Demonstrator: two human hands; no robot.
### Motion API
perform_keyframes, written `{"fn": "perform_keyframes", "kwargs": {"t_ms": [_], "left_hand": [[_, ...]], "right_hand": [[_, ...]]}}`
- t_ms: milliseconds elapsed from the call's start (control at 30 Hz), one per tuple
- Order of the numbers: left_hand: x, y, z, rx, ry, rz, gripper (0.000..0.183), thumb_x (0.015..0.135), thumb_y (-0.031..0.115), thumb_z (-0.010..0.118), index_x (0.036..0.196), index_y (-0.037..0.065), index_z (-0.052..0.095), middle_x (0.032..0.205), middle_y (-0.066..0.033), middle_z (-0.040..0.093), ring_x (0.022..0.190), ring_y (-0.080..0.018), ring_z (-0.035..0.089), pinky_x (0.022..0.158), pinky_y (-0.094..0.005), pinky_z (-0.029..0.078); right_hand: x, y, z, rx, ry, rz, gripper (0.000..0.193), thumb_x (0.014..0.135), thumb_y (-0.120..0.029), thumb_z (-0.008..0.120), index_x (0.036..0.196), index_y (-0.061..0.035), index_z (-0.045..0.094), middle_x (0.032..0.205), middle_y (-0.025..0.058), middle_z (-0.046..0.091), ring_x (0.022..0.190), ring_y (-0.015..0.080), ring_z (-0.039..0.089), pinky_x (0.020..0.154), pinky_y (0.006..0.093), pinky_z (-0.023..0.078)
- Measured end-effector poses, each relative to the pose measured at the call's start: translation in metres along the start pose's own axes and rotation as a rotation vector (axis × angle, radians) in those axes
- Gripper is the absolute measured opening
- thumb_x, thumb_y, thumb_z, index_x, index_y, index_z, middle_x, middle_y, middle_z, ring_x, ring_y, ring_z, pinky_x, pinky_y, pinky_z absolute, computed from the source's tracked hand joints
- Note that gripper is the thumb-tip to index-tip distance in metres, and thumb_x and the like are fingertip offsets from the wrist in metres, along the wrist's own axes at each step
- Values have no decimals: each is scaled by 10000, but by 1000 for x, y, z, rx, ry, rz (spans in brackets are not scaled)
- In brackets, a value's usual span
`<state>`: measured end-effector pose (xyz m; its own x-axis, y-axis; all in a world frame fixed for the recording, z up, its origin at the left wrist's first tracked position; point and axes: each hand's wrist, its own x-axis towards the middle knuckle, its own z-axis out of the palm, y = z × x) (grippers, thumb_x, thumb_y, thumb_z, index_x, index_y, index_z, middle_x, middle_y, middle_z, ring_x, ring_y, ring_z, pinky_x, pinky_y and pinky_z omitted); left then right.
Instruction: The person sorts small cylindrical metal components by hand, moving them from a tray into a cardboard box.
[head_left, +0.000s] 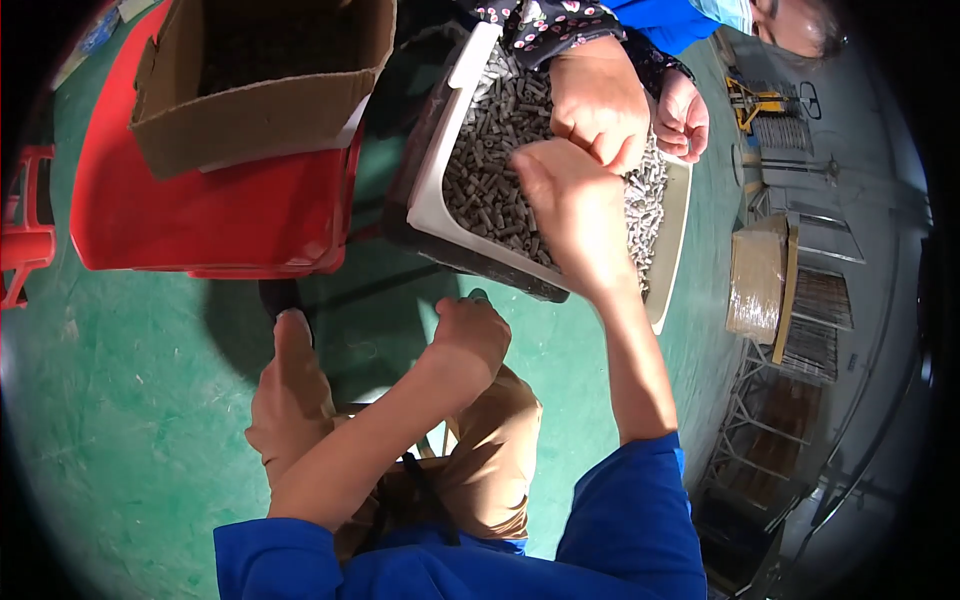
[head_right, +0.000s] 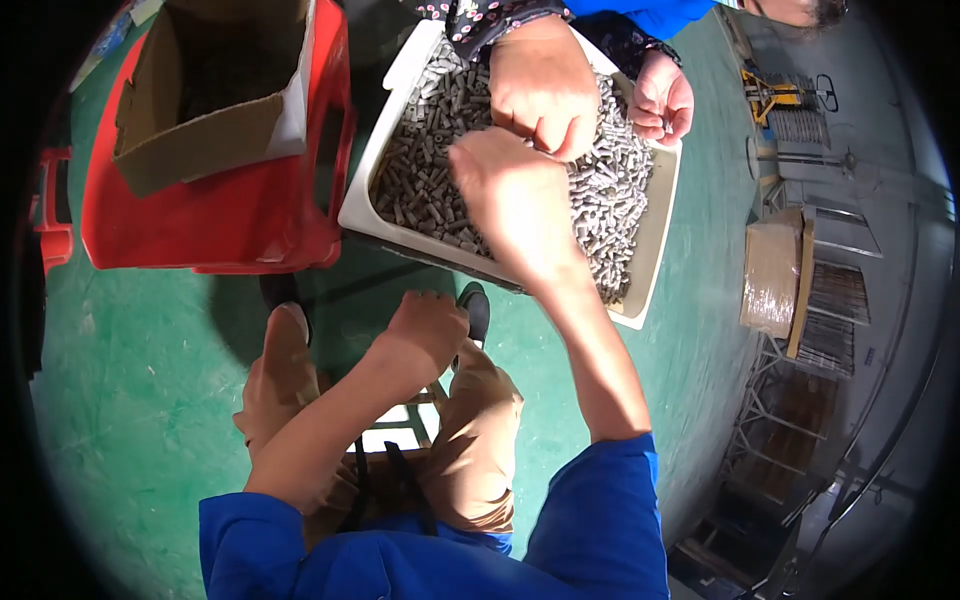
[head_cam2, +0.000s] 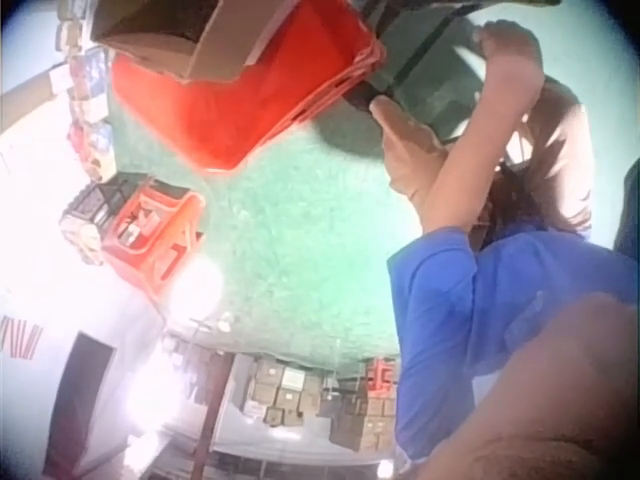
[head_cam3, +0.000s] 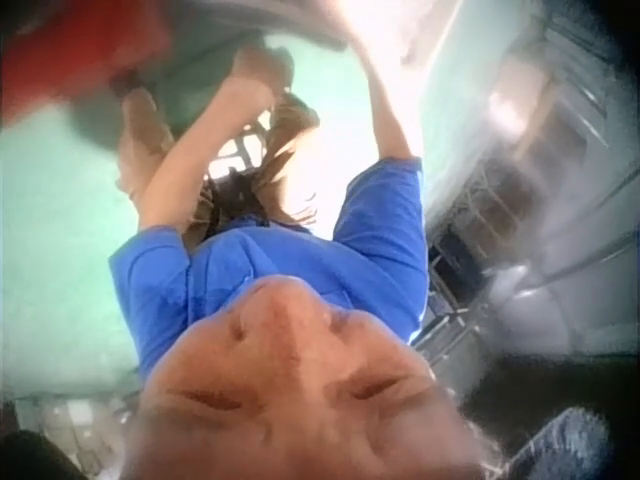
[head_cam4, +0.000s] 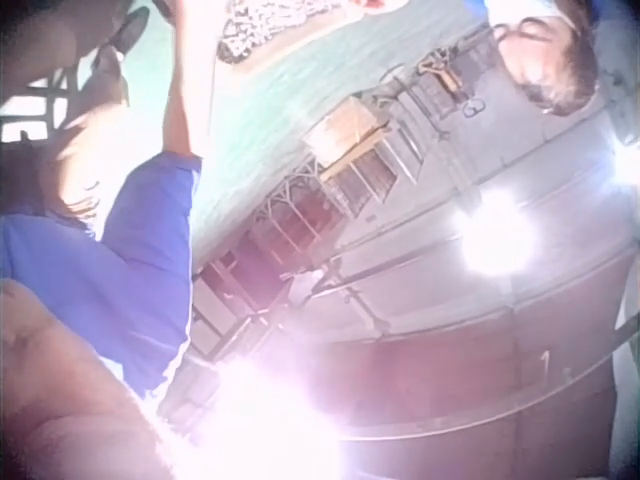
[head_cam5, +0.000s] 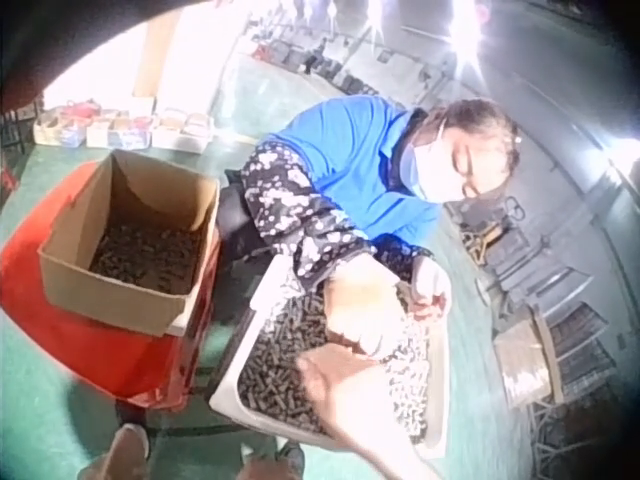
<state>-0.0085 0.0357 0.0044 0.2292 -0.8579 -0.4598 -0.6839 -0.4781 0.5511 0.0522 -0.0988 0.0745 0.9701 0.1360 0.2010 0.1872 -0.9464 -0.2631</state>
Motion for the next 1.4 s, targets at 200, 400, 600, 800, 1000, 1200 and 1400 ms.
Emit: {"fn": "perform_keyframes", "kwargs": {"t_ms": [200, 400, 600, 800, 1000, 1200, 1400], "left_hand": [[1, 8, 2, 92, 22, -11, 222, 747, 151, 633, 957, 80, 633, 1007, -92, 616, 982, -236, 580, 833, -361, 443], [5, 7, 3, 82, 16, -17, 216, 754, 148, 623, 960, 81, 634, 1010, -97, 616, 984, -244, 582, 830, -372, 449], [6, 3, 6, 101, 34, -16, 215, 775, 123, 594, 984, 79, 627, 1020, -103, 614, 991, -246, 581, 848, -380, 449], [8, 2, 5, 92, -23, 8, 188, 795, 114, 561, 969, 70, 616, 1025, -102, 607, 986, -251, 586, 850, -374, 457], [2, 1, 1, 33, 65, 23, 166, 805, 106, 531, 941, 58, 612, 979, -115, 608, 965, -261, 592, 829, -379, 467], [1, -8, 9, 7, 125, 30, 142, 800, 126, 547, 904, 54, 611, 948, -119, 604, 936, -271, 591, 818, -405, 468], [3, -5, 13, -18, 52, 75, 152, 815, 198, 589, 880, 66, 623, 927, -114, 610, 925, -279, 598, 821, -399, 468]], "right_hand": [[38, -26, 16, -955, -29, -290, 348, 682, -113, 594, 982, 64, 579, 673, 23, 531, 554, 96, 564, 430, 203, 448], [56, -18, 27, -1132, -154, -189, 221, 671, -140, 604, 847, -5, 605, 655, 19, 580, 582, 92, 593, 429, 231, 447], [50, 2, 37, -1023, -59, -209, 215, 696, -133, 597, 878, -19, 613, 659, 15, 587, 525, 90, 579, 422, 229, 445], [58, 6, 45, -1058, 66, -142, 167, 701, -180, 552, 798, -68, 630, 605, -13, 556, 499, 94, 553, 433, 257, 404], [29, -30, 9, -432, -137, 63, 121, 677, -24, 601, 791, -16, 562, 636, 156, 606, 632, 232, 654, 543, 321, 513], [-55, -2, -40, 1357, -30, 677, 105, 832, -100, 535, 872, -4, 523, 574, -35, 432, 432, 29, 323, 374, 192, 229], [-69, 33, -57, 1015, 382, 713, 276, 933, -222, 507, 754, -32, 598, 519, -52, 403, 418, 20, 279, 376, 188, 186]]}}
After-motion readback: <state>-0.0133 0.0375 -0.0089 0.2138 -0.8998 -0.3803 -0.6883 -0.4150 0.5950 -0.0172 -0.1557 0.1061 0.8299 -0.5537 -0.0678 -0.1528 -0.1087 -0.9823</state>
